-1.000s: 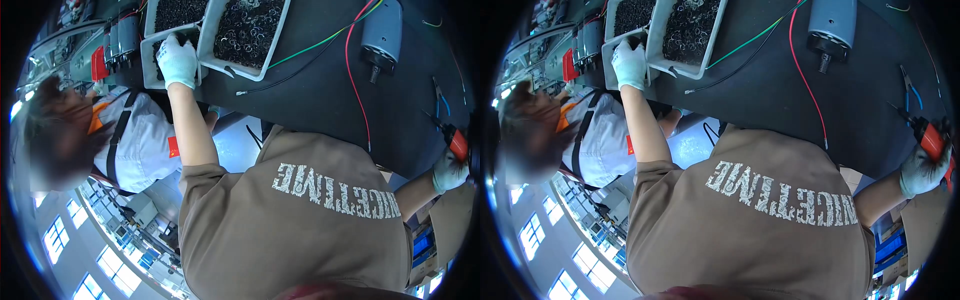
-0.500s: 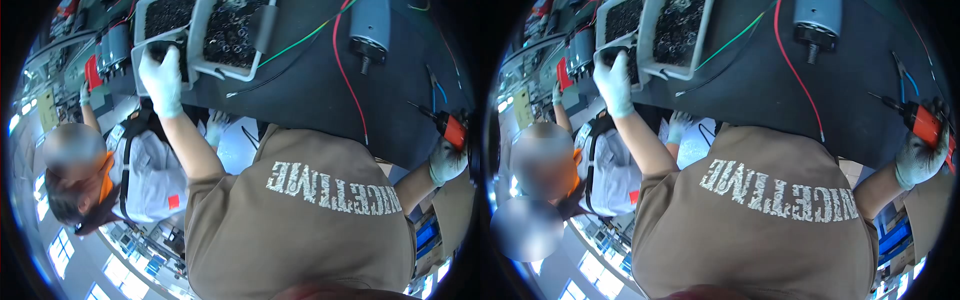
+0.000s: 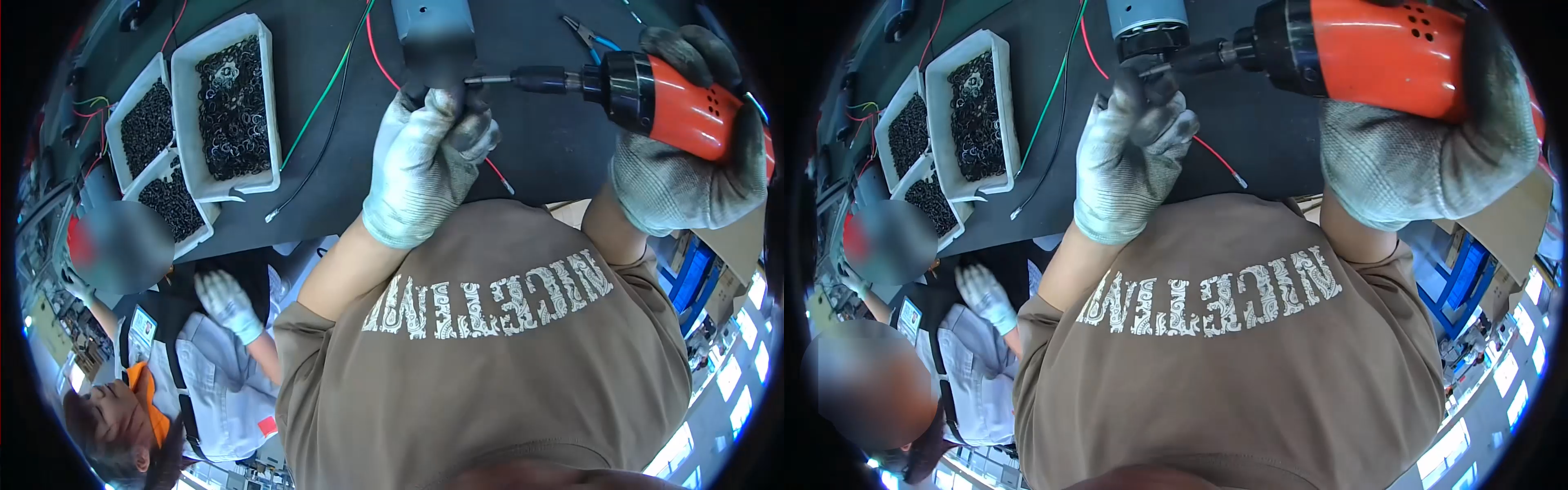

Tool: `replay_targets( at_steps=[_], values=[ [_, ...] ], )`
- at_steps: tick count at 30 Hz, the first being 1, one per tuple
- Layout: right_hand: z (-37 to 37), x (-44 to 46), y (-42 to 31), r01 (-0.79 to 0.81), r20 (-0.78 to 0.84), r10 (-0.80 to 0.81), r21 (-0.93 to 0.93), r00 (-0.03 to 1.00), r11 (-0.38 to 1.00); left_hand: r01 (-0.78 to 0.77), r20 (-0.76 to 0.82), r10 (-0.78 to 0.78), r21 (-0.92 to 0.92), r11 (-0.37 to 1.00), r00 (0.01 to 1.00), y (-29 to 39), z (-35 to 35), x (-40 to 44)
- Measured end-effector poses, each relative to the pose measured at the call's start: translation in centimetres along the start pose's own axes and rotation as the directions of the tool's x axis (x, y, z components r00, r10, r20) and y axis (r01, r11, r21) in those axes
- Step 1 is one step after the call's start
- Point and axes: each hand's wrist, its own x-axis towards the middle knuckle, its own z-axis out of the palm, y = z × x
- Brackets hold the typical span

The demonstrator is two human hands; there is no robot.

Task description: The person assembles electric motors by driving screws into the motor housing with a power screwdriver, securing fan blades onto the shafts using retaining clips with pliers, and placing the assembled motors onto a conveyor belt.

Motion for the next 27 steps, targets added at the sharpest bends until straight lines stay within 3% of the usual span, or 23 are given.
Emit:
replay_targets(
  at_steps=[3, 6, 7, 10, 12, 13, 16, 17, 20, 21, 23, 24, 25, 27],
  values=[
    [1.1, -0.8, 0.3, -0.017, -0.153, 0.021, 0.030, 0.988, 0.999, 0.002, -0.110, 0.001, 0.033, 0.999, 0.994, -0.7, 1.5, -0.3],
    [0.8, -1.7, -0.7, 0.018, -0.151, -0.018, -0.001, 0.988, 1.000, -0.040, -0.115, 0.071, 0.248, 0.968, 0.991, -1.5, 1.4, -0.8],
    [0.3, -1.9, -1.0, 0.014, -0.134, -0.017, -0.024, 0.991, 1.000, -0.028, -0.190, 0.088, 0.298, 0.954, 0.978, -1.8, 1.9, -1.3],
    [-0.2, -2.4, -0.2, 0.003, -0.210, -0.027, -0.113, 0.977, 0.994, -0.045, -0.218, 0.130, 0.358, 0.933, 0.967, -1.8, 1.6, -1.1],
    [-0.2, -2.8, 0.4, 0.004, -0.224, -0.028, -0.108, 0.974, 0.994, 0.113, -0.377, 0.043, 0.384, 0.916, 0.925, -1.6, 2.5, -1.1],
    [-0.3, -2.8, 0.7, -0.006, -0.211, -0.013, -0.088, 0.978, 0.996, 0.196, -0.458, 0.001, 0.383, 0.902, 0.889, -1.6, 2.8, -1.2],
    [-0.3, -3.4, 1.4, -0.004, -0.164, -0.014, -0.111, 0.986, 0.994, 0.243, -0.397, -0.089, 0.356, 0.902, 0.913, -1.8, 1.7, -1.5],
    [-0.3, -3.6, 1.4, -0.019, -0.182, -0.005, -0.128, 0.983, 0.992, 0.333, -0.372, -0.234, 0.229, 0.915, 0.898, -2.0, 1.1, -1.5],
    [-1.1, -4.5, 1.4, -0.033, -0.230, -0.019, -0.219, 0.973, 0.975, 0.394, -0.238, -0.356, 0.133, 0.910, 0.904, -2.6, -1.4, -2.0],
    [-2.1, -3.9, 0.9, -0.044, -0.135, 0.035, -0.069, 0.990, 0.997, 0.356, -0.523, -0.287, 0.033, 0.934, 0.803, -3.2, 0.0, -1.4],
    [-2.6, -3.4, 2.3, 0.116, -0.050, -0.133, -0.267, 0.990, 0.957, 0.272, -0.441, -0.227, 0.042, 0.961, 0.869, -3.3, -0.5, -0.5],
    [-2.1, -3.1, 3.0, 0.148, 0.006, -0.155, -0.344, 0.988, 0.927, 0.233, -0.396, -0.197, 0.044, 0.972, 0.897, -3.3, -0.9, 0.3],
    [-1.6, -2.9, 3.7, 0.186, 0.061, -0.177, -0.416, 0.982, 0.890, 0.265, -0.231, -0.253, 0.023, 0.964, 0.940, -2.9, -2.7, 0.2],
    [0.3, -2.7, 4.7, 0.203, 0.123, -0.163, -0.493, 0.979, 0.846, 0.207, -0.145, -0.185, 0.155, 0.966, 0.972, -3.6, -3.6, 0.2]
  ],
)
